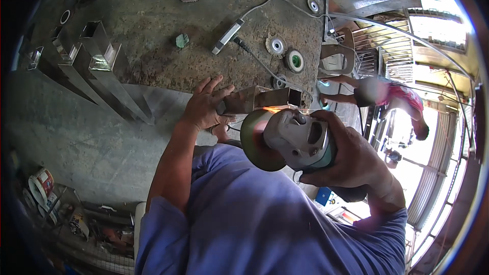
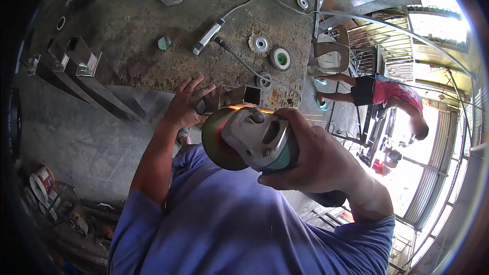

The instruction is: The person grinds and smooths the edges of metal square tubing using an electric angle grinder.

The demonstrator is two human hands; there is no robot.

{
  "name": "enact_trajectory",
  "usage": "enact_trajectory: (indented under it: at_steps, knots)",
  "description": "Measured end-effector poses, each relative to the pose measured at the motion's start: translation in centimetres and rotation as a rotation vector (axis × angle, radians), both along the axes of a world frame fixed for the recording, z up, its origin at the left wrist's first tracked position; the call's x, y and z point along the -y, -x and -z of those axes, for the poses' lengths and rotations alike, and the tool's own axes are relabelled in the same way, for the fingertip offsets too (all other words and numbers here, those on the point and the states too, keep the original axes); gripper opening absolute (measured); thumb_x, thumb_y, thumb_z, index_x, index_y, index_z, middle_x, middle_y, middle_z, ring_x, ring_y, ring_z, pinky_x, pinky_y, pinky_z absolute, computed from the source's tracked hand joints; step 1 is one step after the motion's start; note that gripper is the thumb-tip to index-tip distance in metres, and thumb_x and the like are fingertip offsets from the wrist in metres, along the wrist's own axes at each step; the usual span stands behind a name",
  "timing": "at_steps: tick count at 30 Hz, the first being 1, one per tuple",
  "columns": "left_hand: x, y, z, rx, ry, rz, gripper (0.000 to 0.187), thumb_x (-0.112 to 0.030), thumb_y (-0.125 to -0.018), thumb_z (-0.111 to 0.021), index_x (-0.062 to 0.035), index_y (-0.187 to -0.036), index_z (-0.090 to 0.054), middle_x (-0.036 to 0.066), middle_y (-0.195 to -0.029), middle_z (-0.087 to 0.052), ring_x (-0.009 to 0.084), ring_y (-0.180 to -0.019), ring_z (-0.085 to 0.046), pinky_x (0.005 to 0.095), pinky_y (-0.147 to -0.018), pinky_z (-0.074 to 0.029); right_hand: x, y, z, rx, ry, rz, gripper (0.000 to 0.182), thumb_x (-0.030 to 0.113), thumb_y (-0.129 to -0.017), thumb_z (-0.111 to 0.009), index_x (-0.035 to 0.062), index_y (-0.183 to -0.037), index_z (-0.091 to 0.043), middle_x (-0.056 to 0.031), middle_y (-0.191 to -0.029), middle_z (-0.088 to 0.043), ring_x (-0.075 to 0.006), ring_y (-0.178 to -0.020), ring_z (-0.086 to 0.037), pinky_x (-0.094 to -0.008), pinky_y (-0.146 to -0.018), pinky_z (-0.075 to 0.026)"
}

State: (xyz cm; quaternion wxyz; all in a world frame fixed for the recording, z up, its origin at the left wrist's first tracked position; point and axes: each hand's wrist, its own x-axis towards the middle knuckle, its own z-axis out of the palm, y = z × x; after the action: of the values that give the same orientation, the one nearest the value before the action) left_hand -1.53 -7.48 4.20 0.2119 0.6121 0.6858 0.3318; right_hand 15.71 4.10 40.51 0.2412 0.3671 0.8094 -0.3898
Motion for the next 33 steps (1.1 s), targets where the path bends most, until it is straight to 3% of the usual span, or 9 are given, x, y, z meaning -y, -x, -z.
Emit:
enact_trajectory:
  at_steps: [9,12,15,22,25,29,31,33]
  knots:
    - [-0.1,0.2,0.0,-0.006,-0.033,0.037,0.096,-0.055,-0.063,-0.087,-0.0269,-0.147,-0.05,0.015,-0.157,-0.039,0.0276,-0.147,-0.034,0.044,-0.124,-0.023,0.2,1.3,-0.4,0.089,0.012,0.016,0.106,0.029,-0.059,-0.096,0.0038,-0.144,-0.039,-0.0201,-0.117,-0.068,-0.0329,-0.109,-0.069,-0.0422,-0.094,-0.053]
    - [0.1,0.2,-0.3,0.016,0.012,0.007,0.097,-0.055,-0.062,-0.088,-0.0263,-0.147,-0.05,0.015,-0.158,-0.038,0.0281,-0.148,-0.034,0.0443,-0.124,-0.022,0.0,-0.6,-0.2,0.01,-0.034,0.004,0.105,0.029,-0.059,-0.096,0.0036,-0.144,-0.04,-0.0197,-0.115,-0.069,-0.0329,-0.107,-0.07,-0.042,-0.093,-0.053]
    - [0.0,0.2,-0.3,0.018,-0.01,0.02,0.098,-0.056,-0.062,-0.087,-0.0259,-0.147,-0.05,0.015,-0.159,-0.037,0.0283,-0.148,-0.033,0.0444,-0.124,-0.022,0.1,-0.1,-1.1,0.126,-0.033,0.083,0.105,0.029,-0.059,-0.096,0.0033,-0.143,-0.04,-0.0188,-0.112,-0.07,-0.0326,-0.106,-0.071,-0.0416,-0.092,-0.054]
    - [0.0,0.3,-0.1,0.003,-0.024,0.034,0.098,-0.058,-0.061,-0.087,-0.0223,-0.145,-0.051,0.014,-0.159,-0.038,0.0291,-0.148,-0.033,0.0446,-0.124,-0.022,0.3,-0.2,-0.4,0.006,-0.05,0.008,0.102,0.029,-0.059,-0.096,0.0022,-0.141,-0.042,-0.0188,-0.112,-0.071,-0.0321,-0.104,-0.071,-0.0401,-0.091,-0.054]
    - [0.0,0.2,-0.6,0.014,0.013,0.022,0.093,-0.06,-0.063,-0.087,-0.0205,-0.142,-0.055,0.014,-0.158,-0.039,0.0286,-0.149,-0.031,0.0453,-0.123,-0.022,-0.8,-2.3,-1.4,0.103,0.022,0.042,0.1,0.034,-0.065,-0.093,0.0012,-0.143,-0.04,-0.0217,-0.112,-0.069,-0.0324,-0.108,-0.069,-0.0395,-0.093,-0.053]
    - [0.1,-0.1,-0.6,-0.016,0.066,0.007,0.093,-0.063,-0.063,-0.085,-0.0217,-0.141,-0.057,0.014,-0.158,-0.038,0.0308,-0.149,-0.029,0.0459,-0.123,-0.021,-1.8,-9.7,1.9,-0.336,0.268,0.403,0.112,0.039,-0.061,-0.098,-0.007,-0.144,-0.037,-0.0168,-0.116,-0.067,-0.0227,-0.112,-0.063,-0.0356,-0.097,-0.049]
    - [-0.1,0.2,0.7,-0.091,0.065,0.049,0.1,-0.066,-0.061,-0.085,-0.0234,-0.146,-0.052,0.014,-0.159,-0.037,0.0365,-0.147,-0.03,0.0454,-0.124,-0.023,-1.7,-11.4,3.2,-0.362,0.175,0.393,0.114,0.041,-0.06,-0.098,-0.0072,-0.143,-0.038,-0.0173,-0.117,-0.067,-0.023,-0.112,-0.063,-0.0352,-0.096,-0.049]
    - [-0.2,0.5,0.9,-0.127,0.093,0.082,0.1,-0.067,-0.062,-0.084,-0.0208,-0.145,-0.053,0.015,-0.159,-0.037,0.0358,-0.148,-0.029,0.0456,-0.123,-0.023,-0.9,-11.2,2.9,-0.314,0.029,0.342,0.112,0.04,-0.06,-0.098,-0.0062,-0.143,-0.039,-0.0192,-0.116,-0.068,-0.0261,-0.112,-0.066,-0.0362,-0.095,-0.05]
